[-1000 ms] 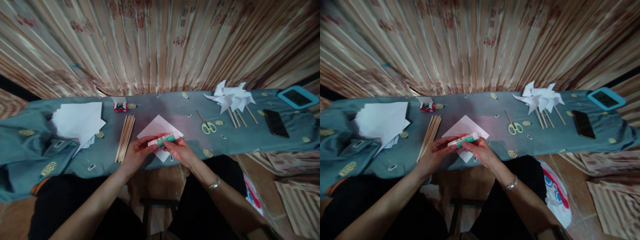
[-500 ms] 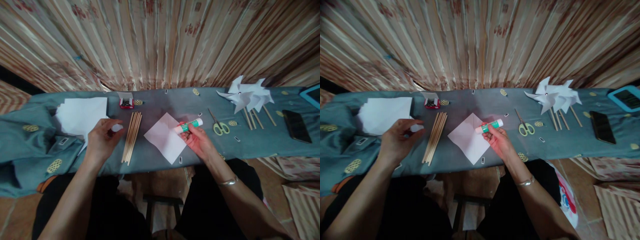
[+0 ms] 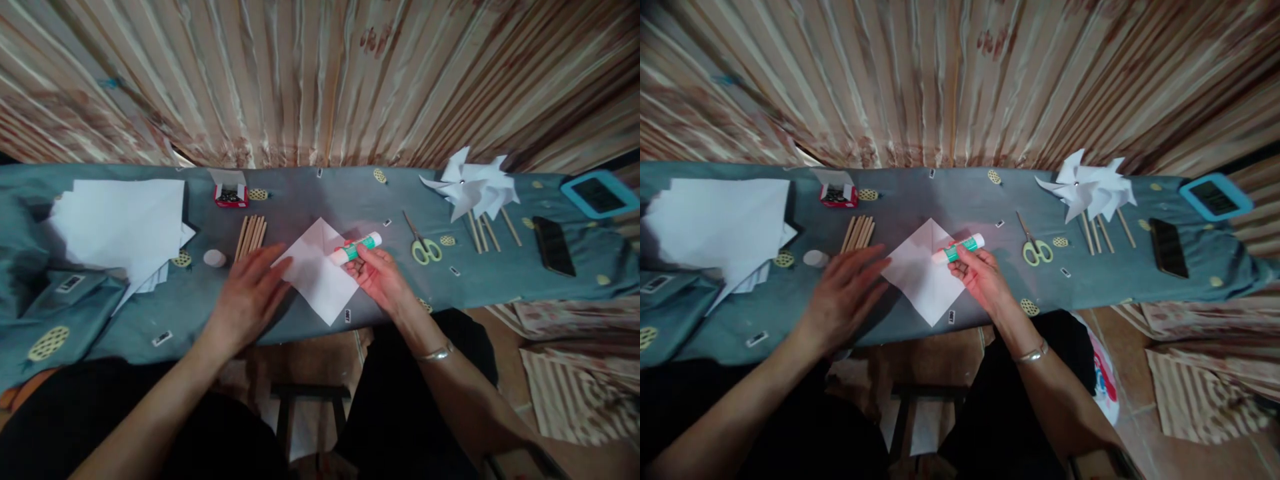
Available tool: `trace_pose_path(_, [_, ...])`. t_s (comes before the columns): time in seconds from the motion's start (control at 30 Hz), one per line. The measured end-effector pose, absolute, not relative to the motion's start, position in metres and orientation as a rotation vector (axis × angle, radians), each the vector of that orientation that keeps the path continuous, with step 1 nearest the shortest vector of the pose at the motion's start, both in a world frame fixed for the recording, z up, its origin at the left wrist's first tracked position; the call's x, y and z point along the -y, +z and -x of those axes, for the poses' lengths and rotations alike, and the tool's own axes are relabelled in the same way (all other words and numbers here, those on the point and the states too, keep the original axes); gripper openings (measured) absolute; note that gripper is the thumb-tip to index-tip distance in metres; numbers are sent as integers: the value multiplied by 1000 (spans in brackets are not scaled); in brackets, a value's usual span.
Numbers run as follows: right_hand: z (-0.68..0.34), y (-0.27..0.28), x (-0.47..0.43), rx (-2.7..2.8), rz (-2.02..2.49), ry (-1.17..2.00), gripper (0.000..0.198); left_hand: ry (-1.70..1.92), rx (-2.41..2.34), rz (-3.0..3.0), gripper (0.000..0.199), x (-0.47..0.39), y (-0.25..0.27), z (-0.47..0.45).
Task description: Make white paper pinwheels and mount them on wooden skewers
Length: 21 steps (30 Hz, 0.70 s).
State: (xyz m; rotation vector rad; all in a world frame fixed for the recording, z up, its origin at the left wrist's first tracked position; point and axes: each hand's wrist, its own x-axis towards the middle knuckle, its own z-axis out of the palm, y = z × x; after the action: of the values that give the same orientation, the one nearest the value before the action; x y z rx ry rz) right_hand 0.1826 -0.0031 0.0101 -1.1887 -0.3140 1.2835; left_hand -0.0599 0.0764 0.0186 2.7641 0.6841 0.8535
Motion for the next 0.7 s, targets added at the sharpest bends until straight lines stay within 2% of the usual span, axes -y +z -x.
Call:
trace_pose_path(0.1, [-180,8,1,418,1257,1165,34,629,-487,-2773,40,-52,3,29])
trace_pose_path(0.23, [-178,6,-1,615,1399,895,30,515,-513,-2763,52,-38,-10,15])
trace_pose_path(0.33, [-175,5,-2,750,1446,805,26,484,-560,-2750,54,-39,-14,15])
trace_pose_path(0.53, [-174,7,-1,724,1432,932,22,427,-589,-2737,53,-39,-15,15])
trace_pose_path(0.7, [-175,10,-1,580,1441,1046,28,402,-589,-2729,53,-39,-14,15])
